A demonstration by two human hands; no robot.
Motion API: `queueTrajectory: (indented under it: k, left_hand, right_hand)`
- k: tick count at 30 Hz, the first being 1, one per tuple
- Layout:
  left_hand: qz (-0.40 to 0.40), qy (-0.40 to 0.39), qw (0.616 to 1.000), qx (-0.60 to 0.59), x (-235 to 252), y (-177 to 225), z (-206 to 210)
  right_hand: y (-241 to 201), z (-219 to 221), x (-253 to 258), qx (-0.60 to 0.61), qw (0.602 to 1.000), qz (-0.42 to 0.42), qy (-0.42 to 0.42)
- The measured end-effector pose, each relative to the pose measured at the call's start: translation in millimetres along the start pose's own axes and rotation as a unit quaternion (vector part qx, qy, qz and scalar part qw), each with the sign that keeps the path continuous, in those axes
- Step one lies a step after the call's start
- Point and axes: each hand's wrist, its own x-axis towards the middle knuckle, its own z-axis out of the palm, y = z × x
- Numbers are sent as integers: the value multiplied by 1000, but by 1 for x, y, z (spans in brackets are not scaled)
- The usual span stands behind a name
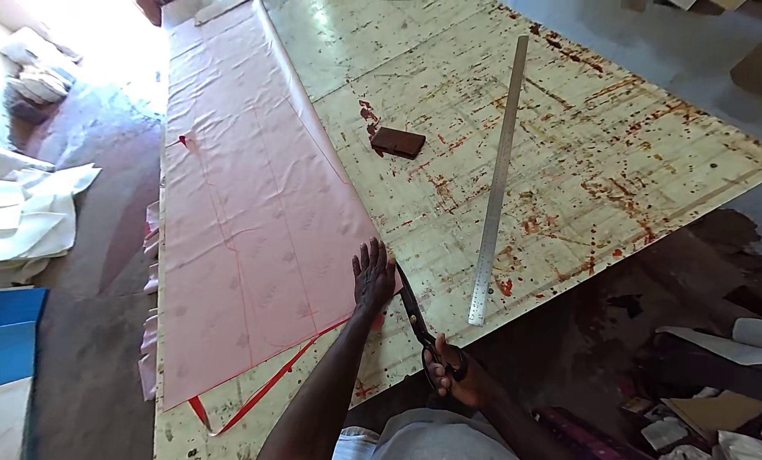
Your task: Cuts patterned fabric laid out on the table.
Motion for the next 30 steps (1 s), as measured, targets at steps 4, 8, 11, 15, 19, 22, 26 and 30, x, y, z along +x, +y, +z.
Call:
queueTrajectory:
  k: [4,8,11,15,19,22,26,30]
  left_hand:
    - [0,6,1000,-8,1,-2,0]
    - [1,8,1000,-11,1,-3,2]
    - [0,11,1000,-16,1,-3,2]
    - [1,13,1000,-19,1,-2,1]
    - [0,8,999,-36,1,-3,1]
    - [-2,6,999,-40,0,-4,1]
    - [-2,-1,999,-45,1,-3,-1]
    - [1,8,998,-57,0,-6,0]
  right_hand:
    - [-3,5,3,-36,999,-9,0]
    - [-7,11,13,-57,998,-13,6]
    - [-8,13,15,-49,999,-14,12]
    - [-6,11,11,-38,999,-9,16]
    - [-11,19,17,-73,996,-16,39]
    - [-13,23,28,-84,995,-23,43]
    - [-12,23,32,-65,997,-32,37]
    - [-14,23,31,-62,997,-21,42]
